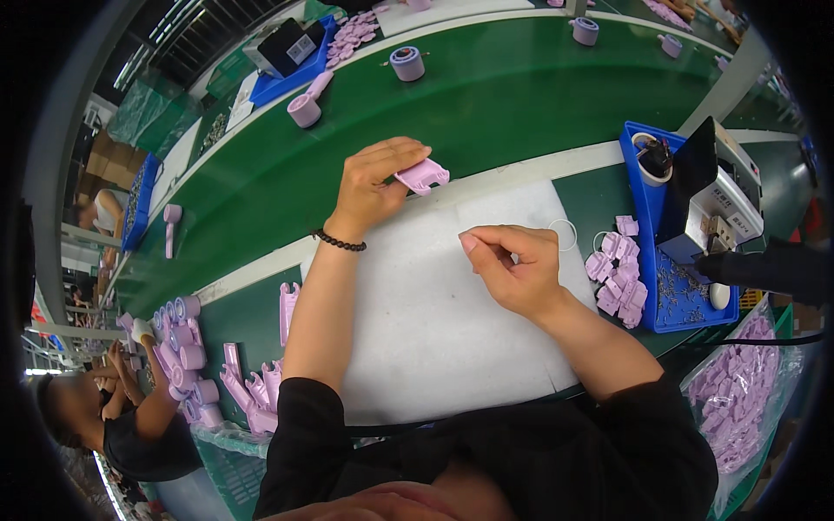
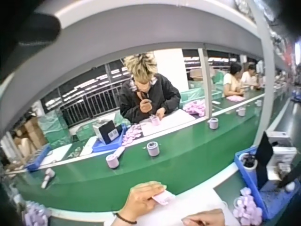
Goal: Manually assemble the plastic components and housing of portable hand fans on a factory production line.
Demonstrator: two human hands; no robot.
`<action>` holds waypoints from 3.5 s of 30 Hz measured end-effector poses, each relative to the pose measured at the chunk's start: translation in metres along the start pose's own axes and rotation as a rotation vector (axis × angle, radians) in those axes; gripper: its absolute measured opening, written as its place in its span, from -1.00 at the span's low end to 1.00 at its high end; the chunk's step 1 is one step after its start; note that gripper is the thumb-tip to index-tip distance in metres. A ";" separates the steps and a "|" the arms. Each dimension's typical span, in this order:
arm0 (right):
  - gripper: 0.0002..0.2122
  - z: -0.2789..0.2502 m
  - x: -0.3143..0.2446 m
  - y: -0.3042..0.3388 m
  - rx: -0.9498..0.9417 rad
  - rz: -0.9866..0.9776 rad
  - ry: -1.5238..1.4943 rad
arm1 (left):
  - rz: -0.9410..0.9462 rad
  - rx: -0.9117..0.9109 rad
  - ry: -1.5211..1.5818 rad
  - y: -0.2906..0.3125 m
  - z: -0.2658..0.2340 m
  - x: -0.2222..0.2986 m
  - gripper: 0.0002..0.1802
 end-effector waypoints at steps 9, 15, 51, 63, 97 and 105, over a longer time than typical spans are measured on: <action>-0.95 0.001 0.005 0.001 -0.006 -0.006 0.028 | 0.020 -0.030 -0.050 0.002 0.002 0.002 -0.49; -0.96 0.001 0.012 0.000 -0.001 0.042 0.063 | 0.042 -0.010 -0.102 0.008 -0.002 -0.001 -0.53; -0.61 0.206 0.144 -0.265 -0.583 -0.448 1.116 | 0.010 -0.493 -0.182 0.015 0.059 0.010 -0.84; -0.45 -0.161 0.206 -0.391 0.295 -0.031 1.587 | -0.194 -0.618 -0.017 0.032 0.076 -0.005 -0.84; -0.34 -0.055 0.028 -0.030 0.011 0.173 -0.360 | -0.775 -0.404 0.835 0.043 0.103 0.032 -0.69; -0.38 -0.052 0.006 -0.022 -0.069 -0.030 0.183 | -0.659 -0.289 1.202 0.038 0.109 0.051 -0.71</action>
Point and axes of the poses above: each hand's wrist, its own y-axis away from the middle knuckle, its own z-axis out of the palm, x = y × z, the point moved 10 cm from there along -y, towards the middle knuckle, and after that the axes turned 8 degrees about z, right-handed, at the moved point
